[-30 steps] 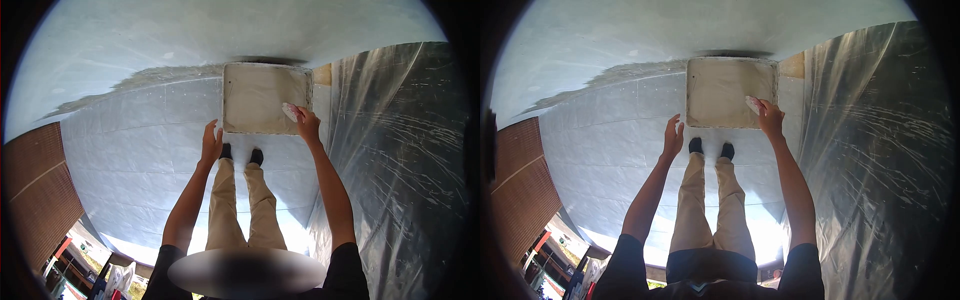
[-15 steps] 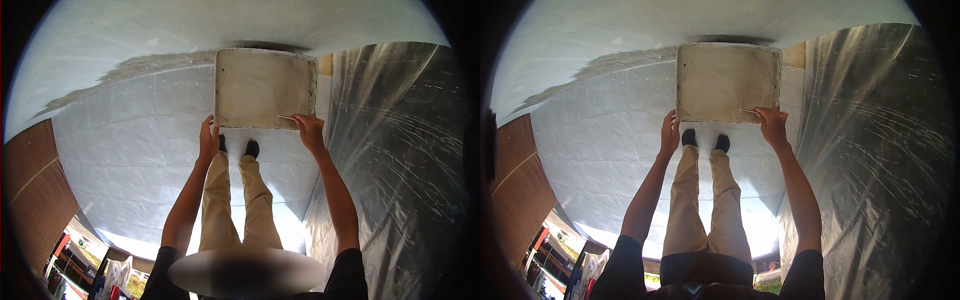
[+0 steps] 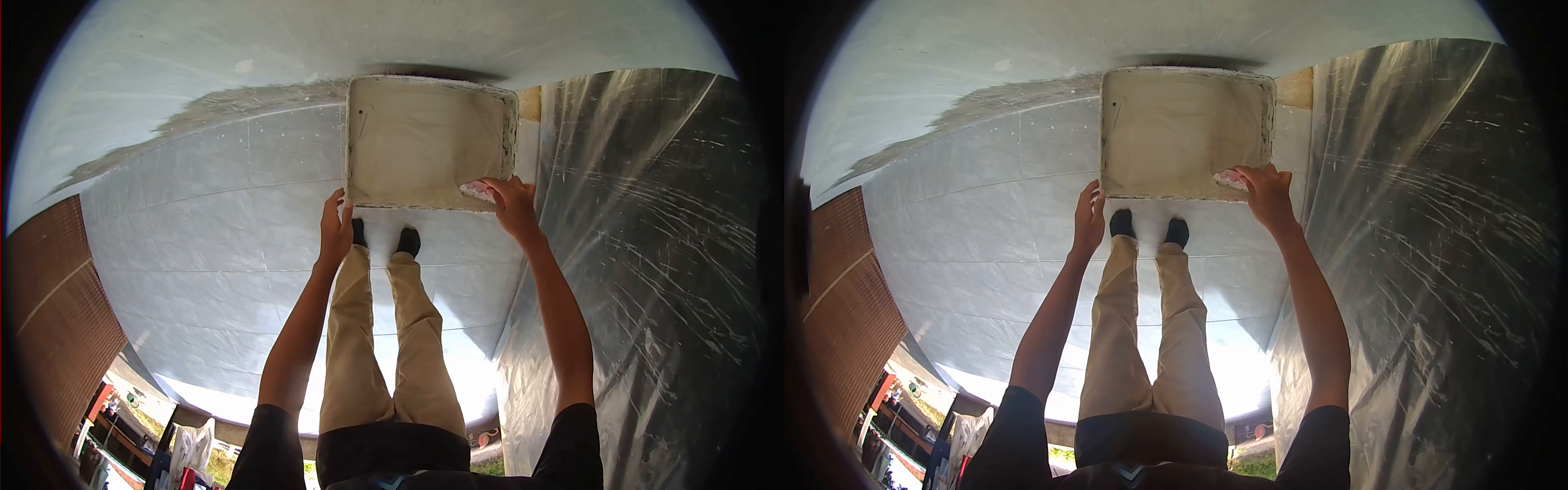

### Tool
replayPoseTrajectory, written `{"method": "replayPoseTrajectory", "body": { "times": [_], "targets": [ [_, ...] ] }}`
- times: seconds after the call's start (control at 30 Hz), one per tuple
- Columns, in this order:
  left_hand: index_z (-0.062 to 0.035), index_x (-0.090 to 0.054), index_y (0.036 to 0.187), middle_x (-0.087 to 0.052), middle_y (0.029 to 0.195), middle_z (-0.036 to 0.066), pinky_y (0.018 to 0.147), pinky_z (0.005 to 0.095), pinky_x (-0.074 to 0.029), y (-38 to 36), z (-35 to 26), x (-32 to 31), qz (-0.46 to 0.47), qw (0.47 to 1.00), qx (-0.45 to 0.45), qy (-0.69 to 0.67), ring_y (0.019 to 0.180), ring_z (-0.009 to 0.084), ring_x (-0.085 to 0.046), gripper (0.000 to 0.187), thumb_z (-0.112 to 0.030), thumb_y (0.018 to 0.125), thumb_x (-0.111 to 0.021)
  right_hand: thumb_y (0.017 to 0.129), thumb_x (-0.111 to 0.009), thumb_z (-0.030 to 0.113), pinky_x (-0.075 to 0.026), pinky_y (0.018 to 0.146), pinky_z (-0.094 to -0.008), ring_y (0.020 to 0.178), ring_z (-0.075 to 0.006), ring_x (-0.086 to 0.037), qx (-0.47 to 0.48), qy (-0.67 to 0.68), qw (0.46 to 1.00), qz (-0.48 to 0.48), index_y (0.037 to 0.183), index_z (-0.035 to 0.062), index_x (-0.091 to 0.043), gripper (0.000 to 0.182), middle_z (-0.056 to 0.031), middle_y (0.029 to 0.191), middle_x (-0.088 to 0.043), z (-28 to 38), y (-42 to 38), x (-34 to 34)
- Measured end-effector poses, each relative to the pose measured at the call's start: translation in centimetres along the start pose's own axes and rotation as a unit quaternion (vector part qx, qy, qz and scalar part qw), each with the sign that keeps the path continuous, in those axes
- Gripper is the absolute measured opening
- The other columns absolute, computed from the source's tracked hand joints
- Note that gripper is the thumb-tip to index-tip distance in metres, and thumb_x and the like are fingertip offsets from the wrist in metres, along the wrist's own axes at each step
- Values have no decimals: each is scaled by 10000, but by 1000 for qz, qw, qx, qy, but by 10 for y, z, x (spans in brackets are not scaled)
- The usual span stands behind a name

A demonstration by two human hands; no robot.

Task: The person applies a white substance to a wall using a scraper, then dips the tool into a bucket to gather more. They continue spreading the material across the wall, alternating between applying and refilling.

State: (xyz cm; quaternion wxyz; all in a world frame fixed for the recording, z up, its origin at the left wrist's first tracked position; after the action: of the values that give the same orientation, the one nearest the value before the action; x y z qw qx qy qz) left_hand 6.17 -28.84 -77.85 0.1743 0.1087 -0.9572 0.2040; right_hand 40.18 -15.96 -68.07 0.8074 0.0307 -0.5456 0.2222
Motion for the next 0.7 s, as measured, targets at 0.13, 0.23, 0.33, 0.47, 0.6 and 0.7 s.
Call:
{"method": "replayPoseTrajectory", "body": {
  "times": [0.13,0.23,0.33,0.47,0.6,0.7],
  "targets": [
    [-24,-458,1431,-534,1383,162,1046,406,-429,0,3,0,1,1000,-8,-9,1248,276,-540,418,-223,1064,-472,926,-634,60,-300,824,-373,835,-188,-592,29,-21,999,8,1140,183,-735,266,-4,901,-741,2,5,3],
    [-22,-461,1430,-537,1383,161,1046,403,-429,-1,0,1,-1,1000,0,-7,1248,272,-540,418,-223,1064,-469,902,-634,31,-304,818,-378,836,-187,-589,40,-35,998,32,1166,191,-729,323,-15,870,-732,4,8,3],
    [-15,-459,1430,-538,1385,161,1048,399,-428,-2,1,2,2,1000,2,-7,1249,268,-539,420,-222,1064,-464,866,-637,-1,-312,811,-382,839,-191,-581,51,-53,996,50,1198,198,-721,396,-26,846,-721,-1,10,-2],
    [-7,-455,1431,-537,1388,160,1050,398,-426,-3,5,2,6,1000,3,-5,1253,264,-538,425,-222,1065,-462,833,-641,-16,-323,812,-390,853,-207,-571,57,-89,992,68,1228,209,-711,459,-39,834,-708,3,12,-1],
    [-5,-460,1428,-537,1390,163,1053,395,-423,-5,1,4,6,1000,-2,-4,1260,264,-536,424,-224,1065,-462,825,-646,-16,-331,822,-400,881,-215,-566,44,-114,987,103,1234,221,-709,476,-48,849,-701,4,15,-1],
    [-6,-462,1427,-536,1392,164,1056,393,-421,-5,-1,4,6,1000,-1,-3,1263,264,-534,422,-225,1065,-459,820,-653,-10,-335,827,-406,899,-220,-565,38,-126,983,127,1231,227,-709,478,-53,844,-692,4,17,0]
  ]
}}
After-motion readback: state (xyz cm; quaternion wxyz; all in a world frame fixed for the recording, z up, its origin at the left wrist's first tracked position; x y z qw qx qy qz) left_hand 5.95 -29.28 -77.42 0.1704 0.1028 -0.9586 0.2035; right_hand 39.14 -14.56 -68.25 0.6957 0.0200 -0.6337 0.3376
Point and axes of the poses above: each hand's wrist, its own y-axis towards the middle knuckle, its own x-axis out of the back of the hand, z = x × y, the point moved 6 cm from there along y, towards the middle knuckle
